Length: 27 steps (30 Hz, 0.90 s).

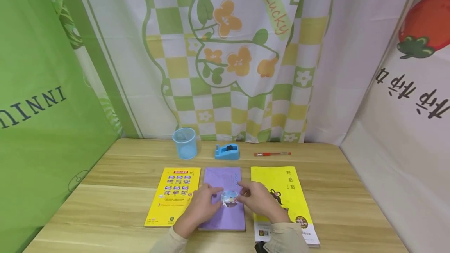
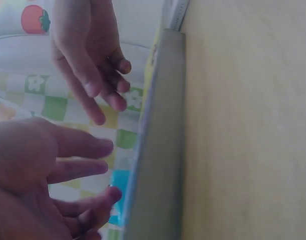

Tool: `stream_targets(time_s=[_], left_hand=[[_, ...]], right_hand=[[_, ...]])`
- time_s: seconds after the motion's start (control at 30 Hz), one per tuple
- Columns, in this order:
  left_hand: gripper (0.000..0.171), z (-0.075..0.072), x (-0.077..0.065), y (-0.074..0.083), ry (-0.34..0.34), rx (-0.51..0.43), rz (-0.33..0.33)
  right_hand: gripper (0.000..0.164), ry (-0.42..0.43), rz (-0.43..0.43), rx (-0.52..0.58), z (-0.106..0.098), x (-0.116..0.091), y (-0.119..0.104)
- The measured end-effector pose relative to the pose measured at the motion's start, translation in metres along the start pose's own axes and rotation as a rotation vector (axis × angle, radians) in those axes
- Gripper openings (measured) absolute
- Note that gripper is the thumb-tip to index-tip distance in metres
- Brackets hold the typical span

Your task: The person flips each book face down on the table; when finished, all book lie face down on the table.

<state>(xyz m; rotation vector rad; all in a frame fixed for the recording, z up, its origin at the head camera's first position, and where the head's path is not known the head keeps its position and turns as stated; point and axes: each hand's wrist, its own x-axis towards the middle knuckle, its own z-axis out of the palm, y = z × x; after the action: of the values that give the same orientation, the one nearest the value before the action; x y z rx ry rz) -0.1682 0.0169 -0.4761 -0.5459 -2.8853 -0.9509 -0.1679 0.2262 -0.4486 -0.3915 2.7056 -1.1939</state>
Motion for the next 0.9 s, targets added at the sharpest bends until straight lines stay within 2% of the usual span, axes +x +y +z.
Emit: stream_targets(time_s=[0.17, 0.3, 0.5, 0.63, 0.9], left_hand=[[0.042, -0.007, 0.001, 0.007, 0.006, -0.055, 0.056], [0.05, -0.01, 0.005, 0.015, -0.022, -0.125, 0.088], [0.057, -0.007, 0.012, 0.031, -0.066, -0.197, 0.097], [0.058, 0.002, 0.018, 0.044, -0.081, -0.231, 0.115], [0.058, 0.023, 0.024, 0.066, -0.079, -0.249, 0.158]], right_hand=[[0.042, 0.096, -0.03, 0.014, -0.002, -0.003, -0.008], [0.045, 0.162, -0.076, 0.028, -0.009, -0.008, -0.01], [0.051, 0.216, -0.176, -0.016, -0.025, -0.019, 0.008], [0.053, 0.236, -0.158, -0.03, -0.039, -0.029, 0.022], [0.056, 0.247, -0.045, -0.059, -0.064, -0.054, 0.048]])
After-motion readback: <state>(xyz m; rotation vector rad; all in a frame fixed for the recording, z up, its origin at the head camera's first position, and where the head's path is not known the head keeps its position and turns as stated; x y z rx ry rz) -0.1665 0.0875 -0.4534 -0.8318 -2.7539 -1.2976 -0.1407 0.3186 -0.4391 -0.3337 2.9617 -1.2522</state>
